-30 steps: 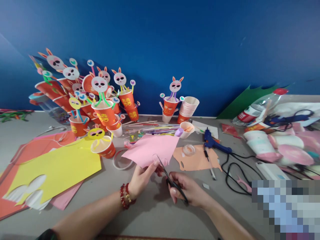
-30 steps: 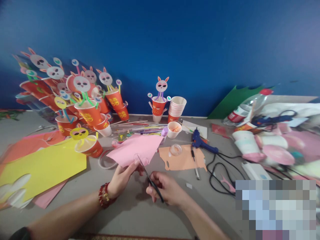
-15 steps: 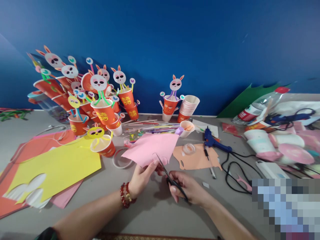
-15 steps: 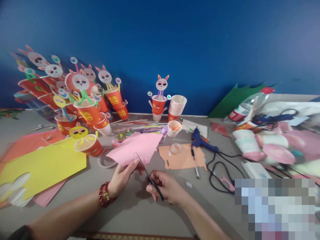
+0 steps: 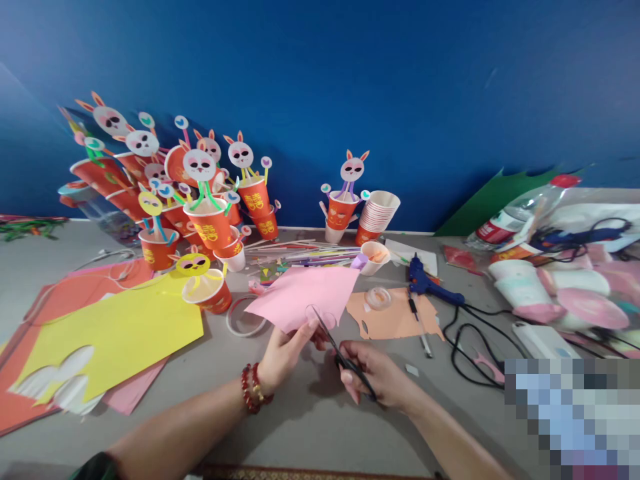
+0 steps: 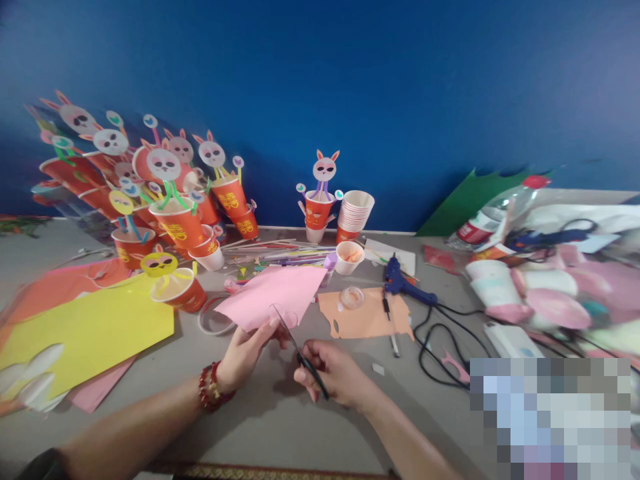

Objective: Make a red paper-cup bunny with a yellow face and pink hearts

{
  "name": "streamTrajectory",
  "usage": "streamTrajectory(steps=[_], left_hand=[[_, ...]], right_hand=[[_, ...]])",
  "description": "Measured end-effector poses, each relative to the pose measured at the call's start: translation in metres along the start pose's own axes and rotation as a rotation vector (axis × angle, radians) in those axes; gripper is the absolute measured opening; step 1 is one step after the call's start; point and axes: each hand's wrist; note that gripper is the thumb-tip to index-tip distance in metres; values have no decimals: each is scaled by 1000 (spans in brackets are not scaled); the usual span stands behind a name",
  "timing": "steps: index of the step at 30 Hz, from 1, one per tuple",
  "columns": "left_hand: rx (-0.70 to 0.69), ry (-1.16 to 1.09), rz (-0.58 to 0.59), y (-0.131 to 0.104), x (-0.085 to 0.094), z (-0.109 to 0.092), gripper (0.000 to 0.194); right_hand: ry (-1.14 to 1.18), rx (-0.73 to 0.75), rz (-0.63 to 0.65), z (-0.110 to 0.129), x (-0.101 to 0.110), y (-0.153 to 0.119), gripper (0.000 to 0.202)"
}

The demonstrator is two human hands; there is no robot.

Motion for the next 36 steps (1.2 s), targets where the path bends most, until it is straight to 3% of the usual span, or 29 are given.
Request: streamTrajectory(steps=[36], left_hand=[[-21, -36, 13, 2, 1, 0, 37]], right_hand=[[-16, 13, -93, -12, 5, 3, 62]])
Point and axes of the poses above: each hand's wrist, its own y-axis towards the middle knuckle, its own x-axis out of the back of the hand, z = x × y, and after that the axes turned 13 degrees about y, right-handed
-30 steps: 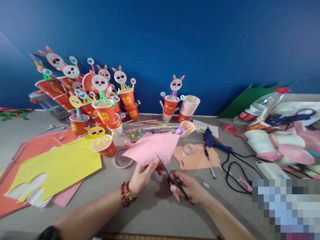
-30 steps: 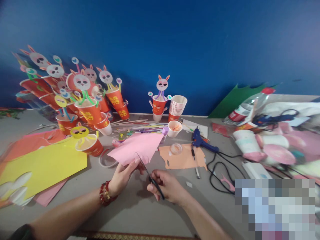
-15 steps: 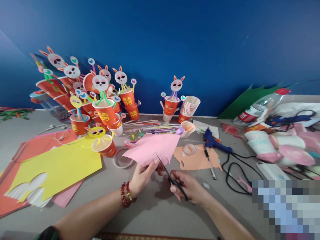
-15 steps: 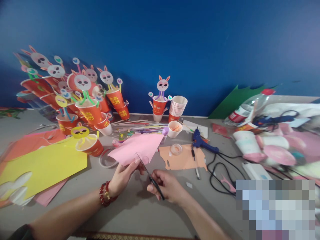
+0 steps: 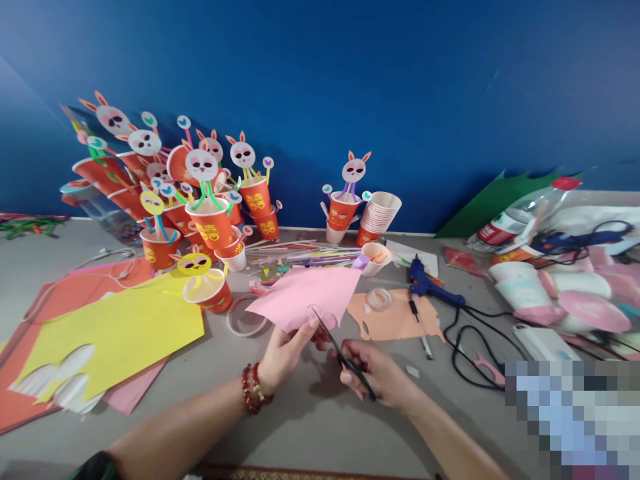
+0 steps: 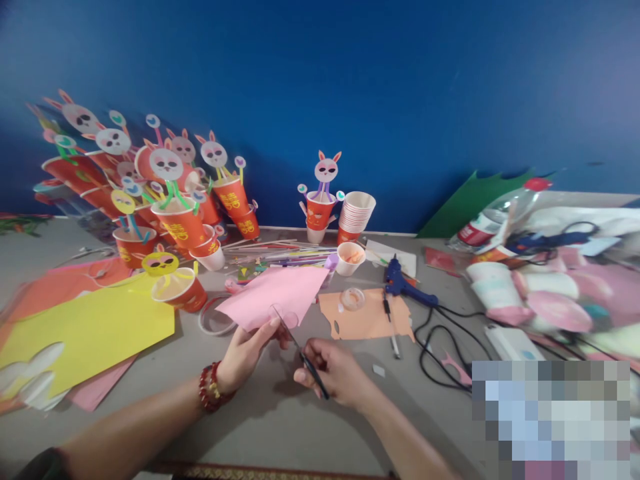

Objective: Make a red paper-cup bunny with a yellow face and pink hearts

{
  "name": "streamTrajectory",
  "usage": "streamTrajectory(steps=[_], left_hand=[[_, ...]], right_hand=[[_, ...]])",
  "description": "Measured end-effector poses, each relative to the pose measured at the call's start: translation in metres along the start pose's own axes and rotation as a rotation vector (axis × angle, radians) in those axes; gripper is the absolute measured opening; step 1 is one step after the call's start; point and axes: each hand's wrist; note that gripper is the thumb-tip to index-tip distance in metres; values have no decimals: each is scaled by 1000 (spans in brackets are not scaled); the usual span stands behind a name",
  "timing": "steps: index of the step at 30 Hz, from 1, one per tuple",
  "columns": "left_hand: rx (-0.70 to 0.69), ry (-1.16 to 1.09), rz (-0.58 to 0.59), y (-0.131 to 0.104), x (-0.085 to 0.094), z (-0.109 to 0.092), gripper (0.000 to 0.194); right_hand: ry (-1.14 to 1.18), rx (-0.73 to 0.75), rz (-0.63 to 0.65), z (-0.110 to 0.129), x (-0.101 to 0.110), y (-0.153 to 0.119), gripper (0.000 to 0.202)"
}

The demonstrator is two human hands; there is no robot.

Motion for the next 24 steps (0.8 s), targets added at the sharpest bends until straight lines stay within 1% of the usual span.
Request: streamTrajectory(steps=[9, 14, 19, 24], left_hand=[[16, -28, -8, -2, -1, 1, 37], [31, -65, -15, -3, -2, 0, 34], [46, -145, -13, -3, 0, 5, 40], [25, -140, -9, -3, 0, 8, 34]], right_hand=[[-27, 12, -27, -2, 0, 1, 61], [11, 18, -40, -3, 0, 0, 60], [22, 15, -34, -2, 1, -1, 60], [42, 19, -13, 3, 1, -2, 61]])
Point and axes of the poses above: each hand's wrist, its own y-axis towards the middle knuckle, its own x-axis out of the back of the hand, z = x × y, and after that the axes turned 13 degrees about y, right-handed
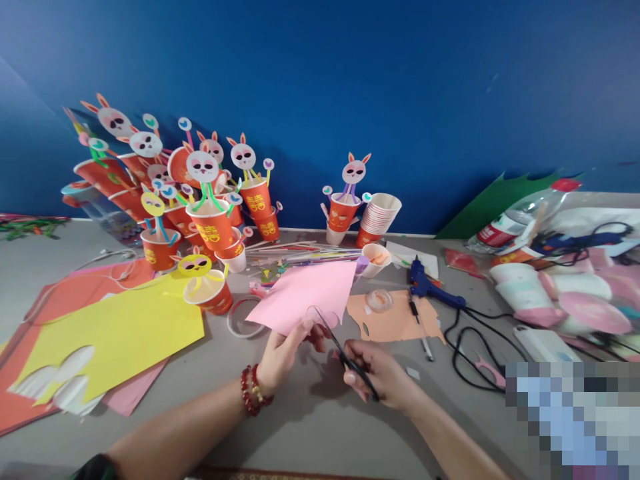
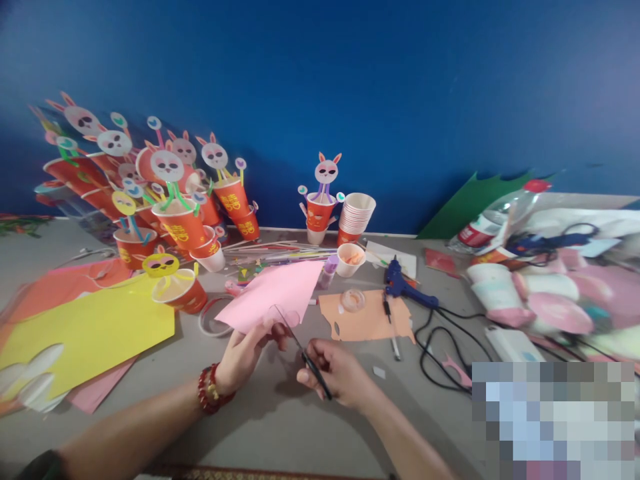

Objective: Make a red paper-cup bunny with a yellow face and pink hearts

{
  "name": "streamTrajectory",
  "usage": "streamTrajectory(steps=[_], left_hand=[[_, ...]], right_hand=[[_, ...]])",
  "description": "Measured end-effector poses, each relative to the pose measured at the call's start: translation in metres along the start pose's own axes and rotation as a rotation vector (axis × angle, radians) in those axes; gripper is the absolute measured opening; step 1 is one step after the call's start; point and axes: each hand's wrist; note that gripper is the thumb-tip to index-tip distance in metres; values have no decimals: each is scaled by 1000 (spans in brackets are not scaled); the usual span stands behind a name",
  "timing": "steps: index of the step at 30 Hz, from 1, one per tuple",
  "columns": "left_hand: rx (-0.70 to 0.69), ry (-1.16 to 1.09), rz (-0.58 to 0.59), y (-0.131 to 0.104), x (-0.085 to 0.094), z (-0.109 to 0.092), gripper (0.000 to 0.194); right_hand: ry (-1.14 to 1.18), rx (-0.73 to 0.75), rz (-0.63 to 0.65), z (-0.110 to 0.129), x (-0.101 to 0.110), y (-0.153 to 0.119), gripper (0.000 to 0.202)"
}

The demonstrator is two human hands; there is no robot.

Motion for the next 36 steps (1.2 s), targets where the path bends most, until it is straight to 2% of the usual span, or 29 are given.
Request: streamTrajectory(steps=[8, 15, 29, 36], left_hand=[[7, -61, 52, -1, -2, -6, 37], [9, -120, 43, -2, -4, -5, 36], [53, -33, 30, -6, -8, -9, 38], [57, -47, 46, -7, -9, -4, 38]], right_hand=[[3, 15, -21, 1, -1, 0, 62], [9, 14, -30, 1, -2, -1, 63], [32, 18, 27, 1, -3, -1, 64], [13, 47, 58, 5, -5, -2, 66]])
Point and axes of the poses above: each hand's wrist, its own y-axis towards the middle knuckle, its own x-axis out of the back of the hand, z = x × y, and after that the axes turned 13 degrees about y, right-handed
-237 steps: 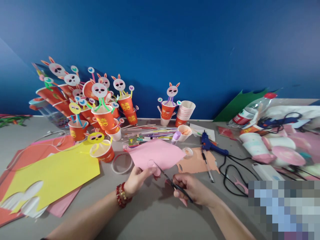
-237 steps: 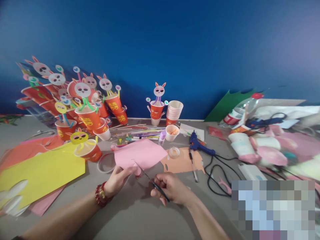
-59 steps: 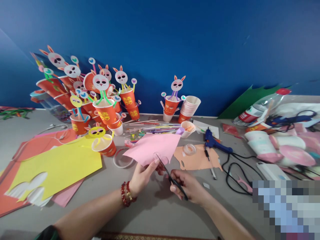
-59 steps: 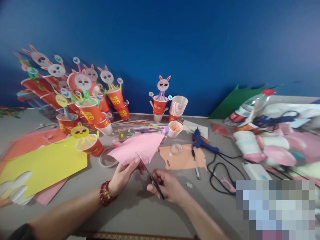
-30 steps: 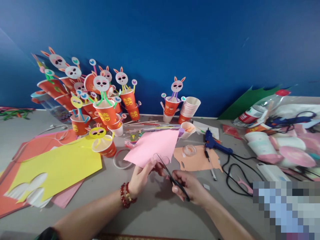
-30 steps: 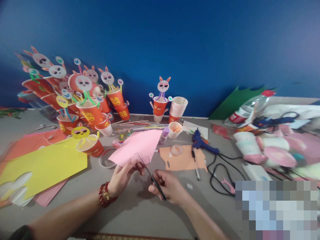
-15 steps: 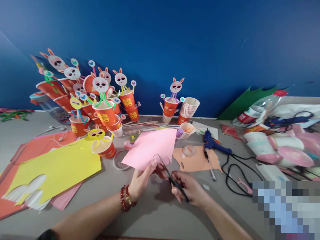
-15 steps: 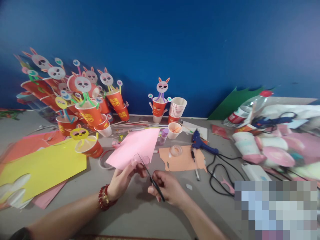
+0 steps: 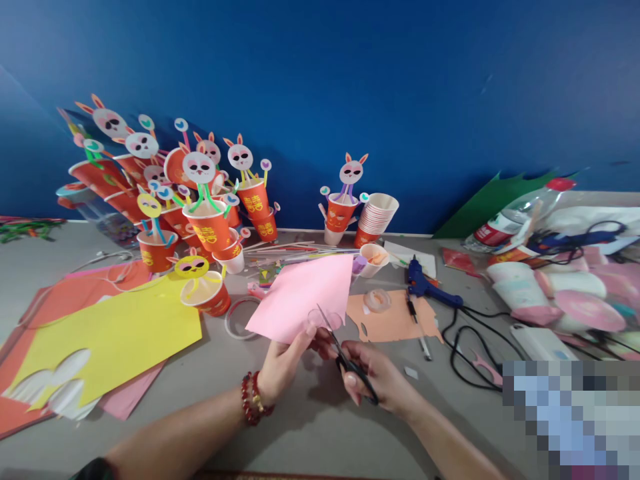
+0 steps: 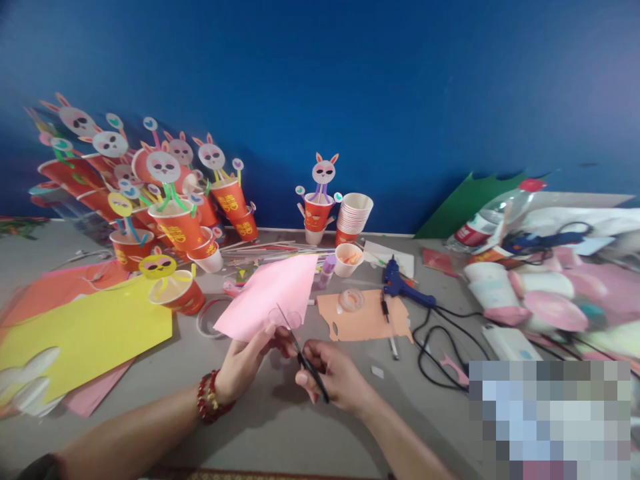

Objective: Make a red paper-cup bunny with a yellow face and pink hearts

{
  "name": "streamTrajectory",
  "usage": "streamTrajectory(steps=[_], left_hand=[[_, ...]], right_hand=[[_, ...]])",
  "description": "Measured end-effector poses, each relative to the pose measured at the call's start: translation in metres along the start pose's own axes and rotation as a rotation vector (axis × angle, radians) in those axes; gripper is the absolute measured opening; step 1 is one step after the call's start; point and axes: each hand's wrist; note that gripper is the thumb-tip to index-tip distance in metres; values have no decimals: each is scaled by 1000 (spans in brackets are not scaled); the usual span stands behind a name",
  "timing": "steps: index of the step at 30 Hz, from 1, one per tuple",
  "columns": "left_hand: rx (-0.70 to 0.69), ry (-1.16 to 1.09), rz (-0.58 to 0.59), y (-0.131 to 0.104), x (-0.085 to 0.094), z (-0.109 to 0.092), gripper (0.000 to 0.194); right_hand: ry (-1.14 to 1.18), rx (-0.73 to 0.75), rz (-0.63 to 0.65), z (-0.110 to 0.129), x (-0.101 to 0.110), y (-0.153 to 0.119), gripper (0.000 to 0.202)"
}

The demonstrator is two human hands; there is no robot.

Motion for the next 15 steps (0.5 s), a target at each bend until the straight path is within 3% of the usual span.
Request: streamTrajectory(steps=[15], left_hand=[[-13, -63, 12, 0, -2, 2, 33]], right_hand=[[19, -5, -35, 3, -4, 2, 68]])
Point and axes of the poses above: each hand's wrist, its own y-axis towards the middle knuckle, its own x-axis out of the back of the hand, z = x × y, and after that the axes turned 13 degrees about y, right-handed
